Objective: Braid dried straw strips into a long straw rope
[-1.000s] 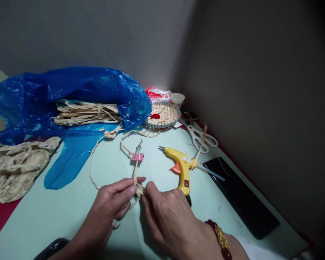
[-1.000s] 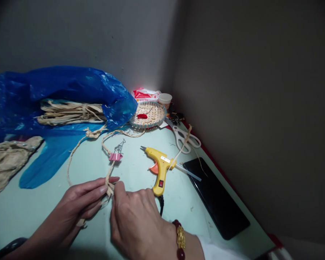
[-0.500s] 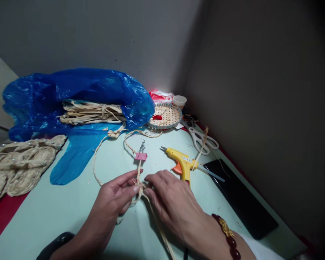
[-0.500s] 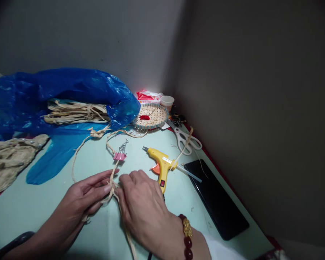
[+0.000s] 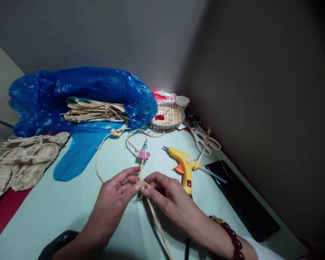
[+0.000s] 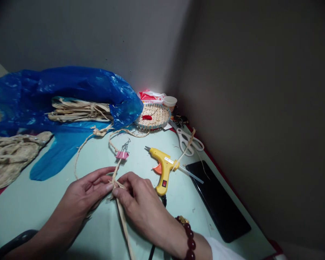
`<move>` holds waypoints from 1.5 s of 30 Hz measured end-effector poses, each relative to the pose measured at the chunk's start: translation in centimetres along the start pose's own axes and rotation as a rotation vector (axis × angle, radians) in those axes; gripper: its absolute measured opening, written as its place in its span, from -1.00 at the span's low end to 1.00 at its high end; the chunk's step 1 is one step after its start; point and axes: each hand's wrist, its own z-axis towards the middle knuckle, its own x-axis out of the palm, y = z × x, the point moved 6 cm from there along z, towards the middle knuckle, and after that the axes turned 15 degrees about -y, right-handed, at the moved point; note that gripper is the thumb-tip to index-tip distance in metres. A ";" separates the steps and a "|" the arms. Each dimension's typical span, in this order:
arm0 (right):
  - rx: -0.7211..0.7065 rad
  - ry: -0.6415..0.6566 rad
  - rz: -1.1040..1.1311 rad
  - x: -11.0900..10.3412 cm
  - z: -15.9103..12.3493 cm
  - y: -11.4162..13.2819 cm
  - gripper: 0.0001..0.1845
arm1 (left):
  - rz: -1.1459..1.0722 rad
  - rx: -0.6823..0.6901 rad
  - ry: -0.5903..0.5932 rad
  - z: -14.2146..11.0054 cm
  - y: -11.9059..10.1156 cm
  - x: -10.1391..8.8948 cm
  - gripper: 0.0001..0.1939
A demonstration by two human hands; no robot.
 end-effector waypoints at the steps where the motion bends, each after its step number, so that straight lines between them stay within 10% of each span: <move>1: 0.017 -0.011 0.049 0.2 0.0 -0.2 -0.79 | 0.011 0.003 -0.008 0.0 -0.1 0.0 -0.55; 7: 0.117 0.016 0.311 1.3 -0.3 -0.8 -0.79 | 0.058 0.011 -0.087 -0.3 -0.2 0.1 -0.61; 24: -0.100 -0.047 -0.071 -0.3 -0.8 1.0 -0.93 | 0.047 -0.146 0.125 0.2 1.7 0.5 -0.76; 45: -0.442 -0.224 -0.268 -1.0 -1.8 2.9 -0.86 | 0.186 0.010 0.016 -0.3 0.6 0.3 -0.81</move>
